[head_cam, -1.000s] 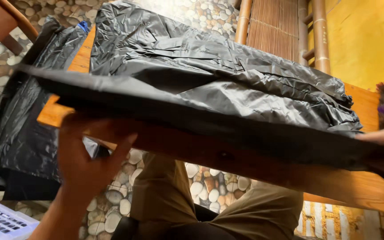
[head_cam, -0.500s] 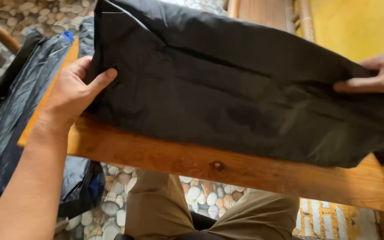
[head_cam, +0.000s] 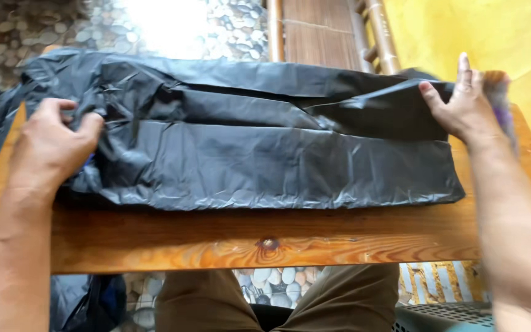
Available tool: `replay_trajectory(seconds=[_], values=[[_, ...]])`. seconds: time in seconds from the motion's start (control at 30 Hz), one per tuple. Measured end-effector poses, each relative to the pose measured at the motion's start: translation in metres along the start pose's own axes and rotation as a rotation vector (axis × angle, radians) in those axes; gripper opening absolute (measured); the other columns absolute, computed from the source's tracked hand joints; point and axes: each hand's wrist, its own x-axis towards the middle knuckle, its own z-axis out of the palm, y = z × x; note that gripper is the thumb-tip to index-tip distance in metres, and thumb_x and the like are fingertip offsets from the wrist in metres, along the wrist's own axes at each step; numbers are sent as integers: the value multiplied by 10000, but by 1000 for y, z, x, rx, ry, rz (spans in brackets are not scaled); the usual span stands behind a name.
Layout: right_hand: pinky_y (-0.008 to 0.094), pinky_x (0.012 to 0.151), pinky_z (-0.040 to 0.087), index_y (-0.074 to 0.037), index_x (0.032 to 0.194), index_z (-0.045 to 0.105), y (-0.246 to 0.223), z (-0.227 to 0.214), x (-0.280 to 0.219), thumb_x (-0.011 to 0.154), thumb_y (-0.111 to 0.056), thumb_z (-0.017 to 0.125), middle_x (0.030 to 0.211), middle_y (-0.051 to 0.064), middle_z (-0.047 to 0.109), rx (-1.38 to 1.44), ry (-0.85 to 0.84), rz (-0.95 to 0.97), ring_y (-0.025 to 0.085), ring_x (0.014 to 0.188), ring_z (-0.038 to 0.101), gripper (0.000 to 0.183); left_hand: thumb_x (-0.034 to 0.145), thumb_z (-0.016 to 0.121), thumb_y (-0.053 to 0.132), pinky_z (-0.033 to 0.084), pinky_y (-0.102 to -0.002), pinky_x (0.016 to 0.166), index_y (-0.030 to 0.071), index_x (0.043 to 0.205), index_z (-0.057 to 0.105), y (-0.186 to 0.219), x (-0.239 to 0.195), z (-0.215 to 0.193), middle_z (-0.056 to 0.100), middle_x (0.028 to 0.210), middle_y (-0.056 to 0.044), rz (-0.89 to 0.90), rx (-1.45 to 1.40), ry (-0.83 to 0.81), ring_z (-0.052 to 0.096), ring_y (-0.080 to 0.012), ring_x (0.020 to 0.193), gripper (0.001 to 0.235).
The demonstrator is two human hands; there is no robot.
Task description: The person folds a black plastic sheet on a wooden table and places it into a black drawstring bag. They then zip the bag closed, brush it with a feather duster, and place it into a blue basket. Finally, they unfold a larger black plastic sheet on the table.
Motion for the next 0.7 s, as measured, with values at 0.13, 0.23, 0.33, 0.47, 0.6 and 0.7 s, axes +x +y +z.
replay_trajectory(seconds=[0.13,0.23,0.33,0.47,0.6,0.7], values=[[468,1108,323,25,1599,259,70,53,52,1003,-701,557,1435,283,528,268,185,18,410,1360,469,985,1005,448,814,425,-575,968,10,1480,531,41,-5,-12,589,1371,-337,-101,40,-71,550,-503,1250,938],[415,1003,426,-25,1359,554,77,78,57,990,-600,655,1318,190,626,335,98,-13,314,1212,581,690,1008,478,898,488,-565,862,5,1132,659,17,15,32,740,1066,-322,7,362,53,696,-530,1029,919],[500,967,444,39,1392,577,96,112,62,1023,-550,704,1327,305,630,250,199,-90,444,1206,587,707,967,526,875,502,-585,863,6,1109,622,-1,19,56,721,1029,-353,3,289,139,683,-557,989,886],[519,894,467,65,1290,639,128,130,81,1095,-588,706,1229,320,681,172,220,-138,474,1118,629,685,985,509,776,482,-610,892,34,1108,628,5,10,45,703,1077,-351,-40,186,131,650,-568,1045,761],[489,932,450,84,1311,677,133,120,65,1087,-611,676,1246,311,689,156,136,-58,459,1147,627,730,982,466,758,480,-614,902,48,1101,666,11,-2,27,701,1120,-314,-65,187,-7,633,-551,1083,747],[429,835,461,28,1254,708,134,110,46,1097,-608,686,1123,232,718,218,99,-2,354,1017,654,656,962,455,794,488,-595,901,71,1235,644,21,-5,10,699,1155,-293,-61,225,-52,641,-517,1106,796]])
